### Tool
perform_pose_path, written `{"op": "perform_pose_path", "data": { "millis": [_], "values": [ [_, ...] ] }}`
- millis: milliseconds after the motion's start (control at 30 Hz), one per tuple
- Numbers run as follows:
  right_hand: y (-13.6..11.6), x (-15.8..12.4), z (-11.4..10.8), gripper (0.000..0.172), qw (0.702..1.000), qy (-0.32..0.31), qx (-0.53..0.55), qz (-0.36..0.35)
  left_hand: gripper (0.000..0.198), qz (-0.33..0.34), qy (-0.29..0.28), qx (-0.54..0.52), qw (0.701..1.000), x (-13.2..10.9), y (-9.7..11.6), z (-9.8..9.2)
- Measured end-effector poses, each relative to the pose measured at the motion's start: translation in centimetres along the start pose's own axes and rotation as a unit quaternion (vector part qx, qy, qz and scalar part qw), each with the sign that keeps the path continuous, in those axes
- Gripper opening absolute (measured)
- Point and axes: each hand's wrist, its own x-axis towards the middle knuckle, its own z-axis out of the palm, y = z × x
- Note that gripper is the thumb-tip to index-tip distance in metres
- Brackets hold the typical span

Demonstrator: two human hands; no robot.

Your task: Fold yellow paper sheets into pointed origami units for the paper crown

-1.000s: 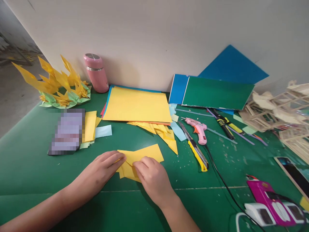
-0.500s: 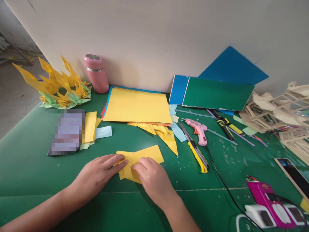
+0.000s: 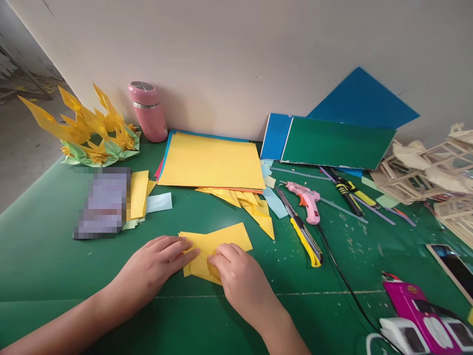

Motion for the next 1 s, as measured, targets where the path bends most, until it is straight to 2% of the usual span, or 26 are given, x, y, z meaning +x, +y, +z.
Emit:
{"op": "perform_pose_path", "data": {
  "millis": [267,333,467,533,733,1000],
  "values": [
    [-0.3,-1.0,-0.4,0.033,1.000,0.001,-0.014,0.025,0.029,-0.014,0.020,-0.017,1.000,0.2,-0.2,0.1],
    [-0.4,-1.1,-0.7,0.033,0.999,0.025,-0.019,0.029,0.026,-0.015,0.028,-0.013,0.999,0.3,-0.2,0.0],
    [-0.5,-1.4,-1.1,0.025,0.992,0.127,-0.020,0.018,0.029,-0.025,0.040,-0.002,0.999,0.2,-0.2,-0.1],
    [-0.5,-1.4,-1.1,0.023,0.990,0.141,-0.009,0.003,0.033,-0.031,0.039,-0.004,0.999,0.2,-0.1,-0.1],
    [0.2,-0.7,-0.4,0.020,0.999,0.048,0.018,-0.011,0.033,-0.067,0.031,-0.025,0.997,0.0,-0.3,-0.1],
    [1.0,0.7,-0.6,0.026,0.999,0.001,-0.007,-0.054,0.037,-0.025,0.070,-0.034,0.997,-0.2,-0.9,-0.3]
  ]
}}
